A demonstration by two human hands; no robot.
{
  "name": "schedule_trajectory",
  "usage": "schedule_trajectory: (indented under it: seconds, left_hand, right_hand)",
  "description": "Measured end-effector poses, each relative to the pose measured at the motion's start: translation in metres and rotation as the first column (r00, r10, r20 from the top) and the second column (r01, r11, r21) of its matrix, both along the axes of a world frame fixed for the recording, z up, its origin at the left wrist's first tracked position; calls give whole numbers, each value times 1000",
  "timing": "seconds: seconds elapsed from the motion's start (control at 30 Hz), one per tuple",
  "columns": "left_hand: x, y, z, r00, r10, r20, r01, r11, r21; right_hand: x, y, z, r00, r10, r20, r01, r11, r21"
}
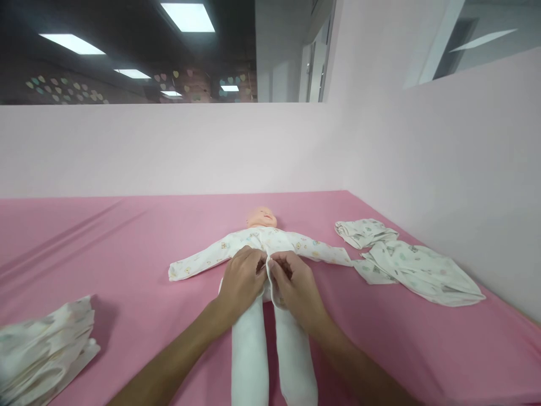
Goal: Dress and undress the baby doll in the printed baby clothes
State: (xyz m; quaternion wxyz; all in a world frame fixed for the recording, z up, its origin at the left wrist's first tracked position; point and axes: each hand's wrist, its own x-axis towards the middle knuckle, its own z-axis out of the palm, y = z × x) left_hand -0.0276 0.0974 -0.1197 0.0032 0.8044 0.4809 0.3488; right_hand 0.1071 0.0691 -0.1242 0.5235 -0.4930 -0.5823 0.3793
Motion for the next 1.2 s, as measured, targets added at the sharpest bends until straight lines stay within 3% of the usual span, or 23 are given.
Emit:
schedule_trajectory:
  seconds: [0.13, 0.23, 0.33, 0.47, 0.7, 0.93, 1.2]
  left_hand:
    - [-4, -2, 14, 988, -99, 117, 127, 959, -254]
    - [-11, -2, 22, 948, -209, 240, 287, 888, -359]
    - [-19, -2, 26, 908, -237, 346, 382, 809, -447]
    - [-23, -2, 30, 879, -207, 429, 434, 720, -542]
    - [-22, 1, 29, 878, -205, 432, 429, 736, -523]
    - [-22, 0, 30, 870, -190, 454, 437, 724, -534]
    - [-20, 0, 28, 876, -190, 444, 421, 752, -508]
  right_hand:
    - [-1, 3, -4, 985, -61, 159, 50, 996, 69]
    - [-1, 6, -8, 934, -181, 309, 113, 968, 225]
    - [-2, 8, -12, 893, -251, 373, 122, 934, 337]
    - [-2, 6, -14, 876, -248, 414, 92, 928, 361]
    - [-2, 5, -15, 834, -285, 473, 70, 904, 421]
    - [0, 3, -16, 842, -246, 480, 24, 906, 422]
    - [-2, 1, -18, 845, -269, 463, 35, 891, 453]
